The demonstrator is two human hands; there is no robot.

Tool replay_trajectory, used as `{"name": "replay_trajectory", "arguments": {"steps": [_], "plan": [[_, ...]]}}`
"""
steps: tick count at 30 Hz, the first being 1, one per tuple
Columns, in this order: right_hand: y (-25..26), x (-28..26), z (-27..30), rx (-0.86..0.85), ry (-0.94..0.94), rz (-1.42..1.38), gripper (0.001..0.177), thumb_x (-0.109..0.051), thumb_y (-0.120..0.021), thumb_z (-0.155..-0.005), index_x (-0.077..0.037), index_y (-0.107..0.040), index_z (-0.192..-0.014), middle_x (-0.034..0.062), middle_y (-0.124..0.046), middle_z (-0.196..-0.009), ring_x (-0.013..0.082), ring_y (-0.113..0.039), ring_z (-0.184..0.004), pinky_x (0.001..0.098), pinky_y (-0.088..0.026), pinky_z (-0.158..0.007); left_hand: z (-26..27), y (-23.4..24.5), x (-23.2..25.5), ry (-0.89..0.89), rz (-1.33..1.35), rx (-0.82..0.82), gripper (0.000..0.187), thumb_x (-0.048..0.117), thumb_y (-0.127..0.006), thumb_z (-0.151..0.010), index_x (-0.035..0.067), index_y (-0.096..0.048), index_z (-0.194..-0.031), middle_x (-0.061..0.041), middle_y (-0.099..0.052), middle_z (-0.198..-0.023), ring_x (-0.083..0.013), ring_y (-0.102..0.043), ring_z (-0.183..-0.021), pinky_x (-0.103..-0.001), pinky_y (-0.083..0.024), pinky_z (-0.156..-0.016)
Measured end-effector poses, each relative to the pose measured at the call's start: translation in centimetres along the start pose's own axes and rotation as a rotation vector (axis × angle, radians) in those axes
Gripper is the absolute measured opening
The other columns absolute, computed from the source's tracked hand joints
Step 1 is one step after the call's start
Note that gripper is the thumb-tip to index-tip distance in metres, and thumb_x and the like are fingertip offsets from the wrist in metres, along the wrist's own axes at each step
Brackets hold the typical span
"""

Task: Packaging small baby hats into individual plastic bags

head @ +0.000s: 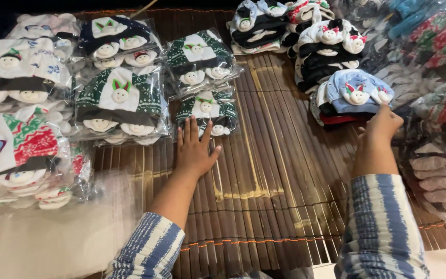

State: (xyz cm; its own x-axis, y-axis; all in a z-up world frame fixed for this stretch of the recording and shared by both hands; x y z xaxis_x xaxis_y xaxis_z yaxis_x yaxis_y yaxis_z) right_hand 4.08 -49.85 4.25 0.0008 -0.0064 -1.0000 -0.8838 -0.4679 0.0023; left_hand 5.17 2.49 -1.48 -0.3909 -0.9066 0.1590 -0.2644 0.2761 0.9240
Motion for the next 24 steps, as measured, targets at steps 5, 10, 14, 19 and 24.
{"name": "replay_trajectory", "arguments": {"steps": [5, 10, 14, 19, 24], "plan": [[-1.3, -0.5, -3.7, -0.127, -0.278, 0.055, 0.079, -0.065, -0.069, -0.085, -0.006, -0.055, -0.135, 0.0221, -0.061, -0.126, 0.0373, -0.065, -0.105, 0.0531, -0.053, -0.084, 0.1, 0.9, 0.3, 0.004, -0.011, -0.029, 0.083, 0.056, -0.053, -0.092, 0.02, -0.026, -0.162, -0.029, -0.007, -0.167, -0.0446, -0.006, -0.154, -0.059, -0.008, -0.12], [-3.1, -2.4, -3.5, -0.186, -0.393, 0.079, 0.079, -0.063, -0.069, -0.089, -0.013, -0.046, -0.146, 0.02, -0.055, -0.14, 0.0437, -0.059, -0.126, 0.0591, -0.045, -0.103, 0.1, 0.9, 0.3, -0.008, -0.037, -0.02, 0.083, 0.056, -0.051, -0.094, 0.019, -0.025, -0.163, -0.03, -0.007, -0.166, -0.0457, -0.007, -0.154, -0.06, -0.009, -0.12], [-3.7, -2.3, -5.2, -0.094, -0.448, 0.212, 0.052, -0.055, -0.072, -0.09, -0.018, -0.061, -0.126, 0.0067, -0.068, -0.113, 0.0177, -0.063, -0.087, 0.0401, -0.049, -0.076, 0.1, 1.0, 0.4, 0.016, -0.037, -0.105, 0.082, 0.057, -0.047, -0.096, 0.02, -0.02, -0.163, -0.029, -0.004, -0.167, -0.0435, -0.001, -0.154, -0.058, -0.004, -0.12], [-4.6, 1.2, -9.1, 0.093, -0.334, 0.29, 0.081, -0.047, -0.091, -0.076, -0.014, -0.042, -0.132, 0.0107, -0.067, -0.114, 0.0166, -0.071, -0.092, 0.039, -0.059, -0.067, 0.2, 0.8, 0.4, 0.003, -0.03, -0.055, 0.081, 0.055, -0.049, -0.095, 0.02, -0.023, -0.163, -0.029, -0.007, -0.167, -0.0437, -0.004, -0.154, -0.059, -0.005, -0.121], [-4.8, 0.2, -7.5, 0.241, -0.196, 0.415, 0.07, -0.03, -0.094, -0.067, -0.015, -0.055, -0.122, 0.0125, -0.07, -0.118, 0.0204, -0.077, -0.099, 0.0277, -0.066, -0.078, 0.2, 0.3, 0.3, -0.005, -0.045, -0.029, 0.082, 0.056, -0.051, -0.095, 0.019, -0.025, -0.163, -0.03, -0.007, -0.166, -0.0444, -0.004, -0.154, -0.06, -0.006, -0.12]]}}
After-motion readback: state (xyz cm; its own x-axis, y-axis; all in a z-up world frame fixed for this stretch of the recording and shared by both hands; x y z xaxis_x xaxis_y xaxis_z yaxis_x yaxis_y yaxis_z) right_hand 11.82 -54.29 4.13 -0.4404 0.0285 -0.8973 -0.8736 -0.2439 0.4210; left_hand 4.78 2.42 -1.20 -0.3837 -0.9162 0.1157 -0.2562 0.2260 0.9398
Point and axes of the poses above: each hand's wrist, its own z-axis away from the middle knuckle, its own y-axis out of the back of the hand, x = y × z, the point moved 1 cm from there along -z, towards the middle knuckle
